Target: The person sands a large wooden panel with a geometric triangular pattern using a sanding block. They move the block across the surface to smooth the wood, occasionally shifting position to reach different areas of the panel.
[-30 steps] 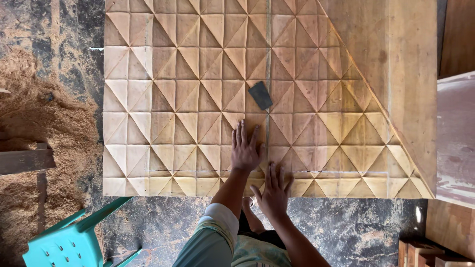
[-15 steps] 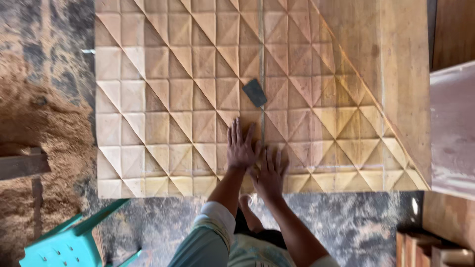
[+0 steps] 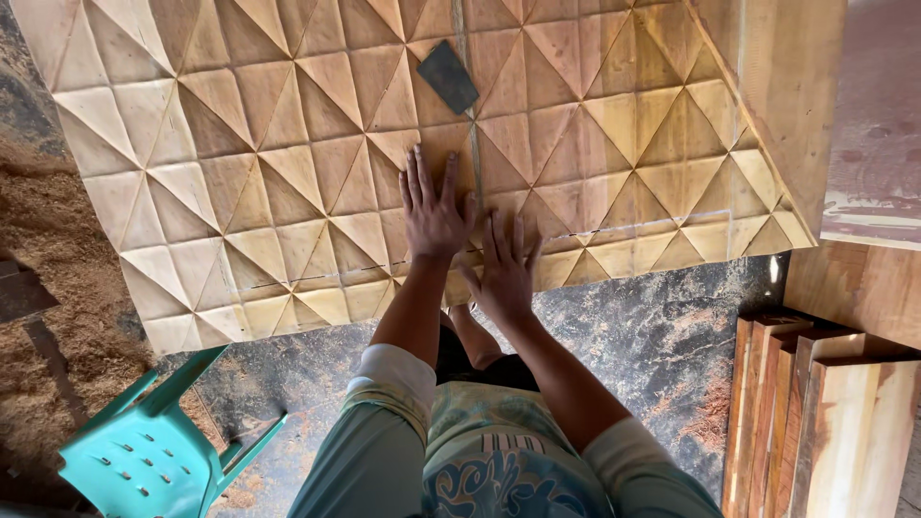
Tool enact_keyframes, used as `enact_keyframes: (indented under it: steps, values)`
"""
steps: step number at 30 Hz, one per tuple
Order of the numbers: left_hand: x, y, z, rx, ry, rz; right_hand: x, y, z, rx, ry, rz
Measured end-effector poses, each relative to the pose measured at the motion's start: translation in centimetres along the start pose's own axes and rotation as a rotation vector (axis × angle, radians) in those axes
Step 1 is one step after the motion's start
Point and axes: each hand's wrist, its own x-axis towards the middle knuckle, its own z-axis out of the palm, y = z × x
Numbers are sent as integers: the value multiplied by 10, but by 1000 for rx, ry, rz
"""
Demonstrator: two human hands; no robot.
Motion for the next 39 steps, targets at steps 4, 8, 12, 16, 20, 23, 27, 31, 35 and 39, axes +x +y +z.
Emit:
enact_keyframes:
  steps: [4,8,12,16,20,23,27,31,35,39]
  values:
    - [0,1,0,51,-11,10,-6,3,-2,-60,-62,-21]
    - [2,1,-1,39,-24,3,-5,5,2,-62,-5,-21]
    - [3,2,-2,32,-33,-8,-4,6,0,-13,0,-23]
    - [-1,0,-2,41,-73,-18,-11,1,-2,-53,-14,-20]
    - [2,3,-3,43,-54,-8,-9,-3,-4,-25,-18,35]
    - [3,2,-3,31,-32,6,-7,-6,-1,-14,-1,27]
    - [4,5,-3,39,-41,-11,-4,-7,-9,-63,-25,41]
    - [-3,1,-4,39,-47,-2,-5,-17,-8,46,1,199]
    - [3,4,0,81,-67,2,-3,-16,0,44,-7,168]
    - [0,1,2,98,-61,20,-1,-13,15,36,11,252]
